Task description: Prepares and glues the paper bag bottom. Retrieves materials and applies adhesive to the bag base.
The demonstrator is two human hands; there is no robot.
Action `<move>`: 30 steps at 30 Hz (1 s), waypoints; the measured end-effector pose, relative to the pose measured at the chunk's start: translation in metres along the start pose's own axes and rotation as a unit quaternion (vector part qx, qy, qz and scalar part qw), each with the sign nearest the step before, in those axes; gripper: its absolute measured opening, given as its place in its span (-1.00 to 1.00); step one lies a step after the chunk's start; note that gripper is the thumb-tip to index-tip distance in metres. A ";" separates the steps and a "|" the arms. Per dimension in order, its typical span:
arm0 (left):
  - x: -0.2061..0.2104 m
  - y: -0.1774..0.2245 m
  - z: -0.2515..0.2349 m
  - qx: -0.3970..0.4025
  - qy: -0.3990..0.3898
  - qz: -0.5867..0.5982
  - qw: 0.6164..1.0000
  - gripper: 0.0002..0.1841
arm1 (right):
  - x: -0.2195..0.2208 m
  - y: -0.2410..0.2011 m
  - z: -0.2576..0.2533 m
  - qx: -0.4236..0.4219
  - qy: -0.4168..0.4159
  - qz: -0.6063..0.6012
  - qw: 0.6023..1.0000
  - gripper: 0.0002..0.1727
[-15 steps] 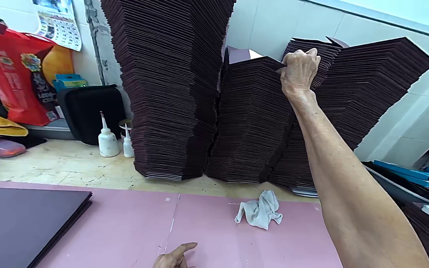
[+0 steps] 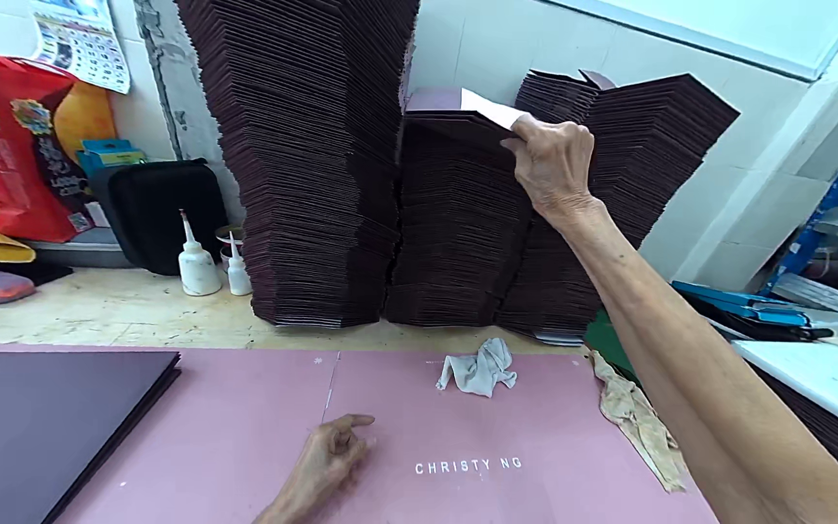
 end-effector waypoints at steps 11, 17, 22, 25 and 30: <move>-0.056 0.208 0.001 0.089 -0.187 0.328 0.921 -0.09 | -0.147 -0.181 0.097 -0.224 0.020 -0.111 0.968 -0.79; -0.019 0.127 0.062 -0.078 -0.020 0.196 0.977 -0.72 | -0.208 -0.281 0.198 -0.192 -0.083 -0.202 0.957 -0.74; -0.001 0.032 0.128 -0.224 -0.008 0.256 0.940 -0.68 | -0.245 -0.344 0.236 -0.154 -0.197 -0.284 0.926 -0.65; 0.005 0.012 0.150 -0.270 0.005 0.259 0.927 -0.69 | -0.254 -0.360 0.245 -0.161 -0.236 -0.314 0.905 -0.64; 0.002 0.008 0.159 -0.245 0.004 0.159 0.956 -0.47 | -0.266 -0.365 0.248 -0.128 -0.269 -0.345 0.890 -0.65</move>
Point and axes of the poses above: each hand's wrist, its own z-axis away from the middle knuckle, its own x-axis out of the palm, y = z × x, the point moved 4 cm from there along -z, towards the middle knuckle, and after that the axes turned 13 degrees about -x, right-handed, at the moved point
